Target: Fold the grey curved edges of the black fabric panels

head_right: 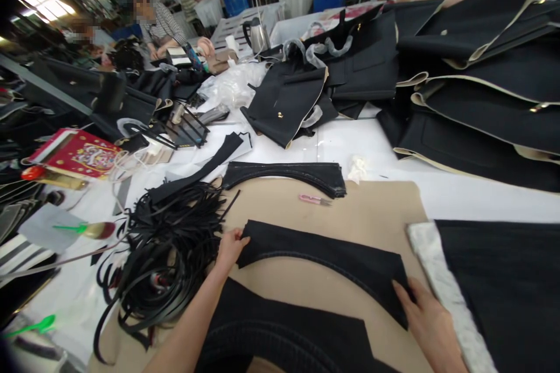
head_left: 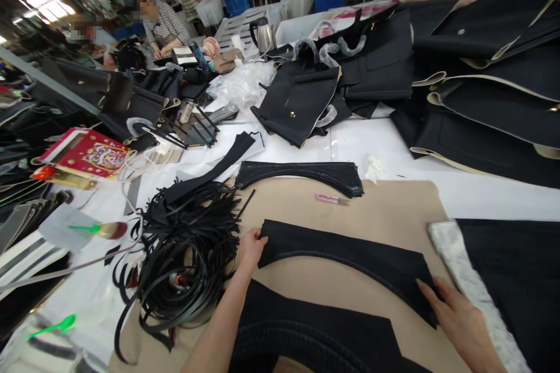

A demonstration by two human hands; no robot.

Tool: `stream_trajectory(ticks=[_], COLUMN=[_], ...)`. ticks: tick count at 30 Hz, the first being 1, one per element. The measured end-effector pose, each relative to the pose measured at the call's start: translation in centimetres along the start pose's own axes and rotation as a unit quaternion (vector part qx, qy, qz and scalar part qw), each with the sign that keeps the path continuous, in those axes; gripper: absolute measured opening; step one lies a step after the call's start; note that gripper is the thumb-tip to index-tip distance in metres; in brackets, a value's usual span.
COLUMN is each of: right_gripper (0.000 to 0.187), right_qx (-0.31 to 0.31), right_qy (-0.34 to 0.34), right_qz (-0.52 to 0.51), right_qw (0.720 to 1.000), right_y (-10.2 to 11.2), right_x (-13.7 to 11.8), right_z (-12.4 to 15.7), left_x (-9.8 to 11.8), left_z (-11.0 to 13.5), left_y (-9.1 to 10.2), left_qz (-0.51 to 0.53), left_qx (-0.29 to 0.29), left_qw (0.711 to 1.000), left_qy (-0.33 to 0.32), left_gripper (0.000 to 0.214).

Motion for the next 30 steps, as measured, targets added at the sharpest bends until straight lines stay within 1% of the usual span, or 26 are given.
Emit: stream_trajectory(ticks=[2, 4, 8, 9, 11, 12, 13, 15, 16, 17, 18, 19, 20, 22, 24, 27, 30], right_gripper=[0.046, 0.046, 0.035, 0.033, 0.030, 0.028, 0.027, 0.025, 0.025, 0.024, 0.023, 0.023, 0.022, 0.021, 0.021, 0.021, 0.026], right_qx=[-0.026, -0.034, -0.030, -0.028, -0.018, -0.012, -0.007, 0.002, 0.004, 0.006, 0.007, 0.008, 0.010, 0.016, 0.022, 0.025, 0.029], right_qy=[-0.035, -0.054, -0.037, -0.035, -0.035, -0.035, -0.035, -0.035, -0.035, -0.034, -0.032, -0.030, -0.028, -0.028, -0.031, -0.039, -0.043], right_qz=[-0.016, -0.025, -0.022, -0.019, -0.011, -0.008, -0.006, -0.003, -0.003, -0.003, -0.004, -0.004, -0.003, 0.000, 0.005, 0.009, 0.003], right_qw=[0.999, 0.998, 0.999, 0.999, 0.999, 0.999, 0.999, 0.999, 0.999, 0.999, 0.999, 1.000, 1.000, 0.999, 0.999, 0.999, 0.999], right_y=[0.1, 0.5, 1.5, 1.6, 1.7, 1.6, 1.6, 1.6, 1.5, 1.5, 1.5, 1.5, 1.5, 1.5, 1.5, 1.6, 1.9], right_x=[-0.5, -1.6, -4.0, -4.4, -4.6, -4.5, -4.4, -4.2, -4.1, -4.0, -4.0, -4.1, -4.1, -4.1, -4.2, -4.4, -5.0], right_z=[-0.1, -0.1, 0.3, 0.4, 0.5, 0.5, 0.5, 0.6, 0.6, 0.7, 0.8, 0.8, 0.8, 0.7, 0.5, 0.4, 0.8], left_x=[0.1, 0.2, 0.6, 0.8, 1.1, 1.3, 1.4, 1.7, 1.9, 1.9, 2.0, 1.9, 1.9, 1.8, 1.7, 1.8, 2.2], left_z=[-0.1, -0.1, 0.6, 0.9, 1.4, 1.7, 2.0, 2.7, 3.0, 3.4, 3.6, 3.9, 4.1, 4.5, 4.8, 5.3, 6.3], left_y=[0.0, 0.0, 0.1, 0.1, 0.1, 0.0, -0.1, -0.8, -1.3, -1.9, -2.6, -3.4, -4.1, -5.2, -5.9, -5.9, -5.4], left_qz=[-0.013, -0.027, -0.059, -0.069, -0.087, -0.103, -0.126, -0.153, -0.152, -0.142, -0.128, -0.121, -0.125, -0.159, -0.196, -0.227, -0.218], left_qx=[0.002, 0.000, -0.005, 0.002, 0.020, 0.041, 0.077, 0.143, 0.158, 0.154, 0.134, 0.110, 0.090, 0.070, 0.070, 0.078, 0.071], left_qw=[1.000, 1.000, 0.998, 0.998, 0.996, 0.994, 0.988, 0.964, 0.947, 0.931, 0.917, 0.903, 0.892, 0.875, 0.865, 0.862, 0.871], left_qy=[0.004, 0.007, 0.006, 0.007, 0.000, -0.018, -0.053, -0.164, -0.233, -0.299, -0.354, -0.396, -0.425, -0.451, -0.456, -0.447, -0.436], left_gripper=[0.018, 0.018, 0.013, 0.016, 0.031, 0.038, 0.043, 0.043, 0.041, 0.038, 0.036, 0.036, 0.036, 0.039, 0.041, 0.042, 0.046])
Point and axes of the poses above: each hand's wrist, its own z-axis away from the middle knuckle, its own y-axis out of the back of the hand, x = y × z, the point moved 1 cm from there along -z, towards the middle knuckle, and after that the axes turned 5 degrees about y, right-handed, at the moved point
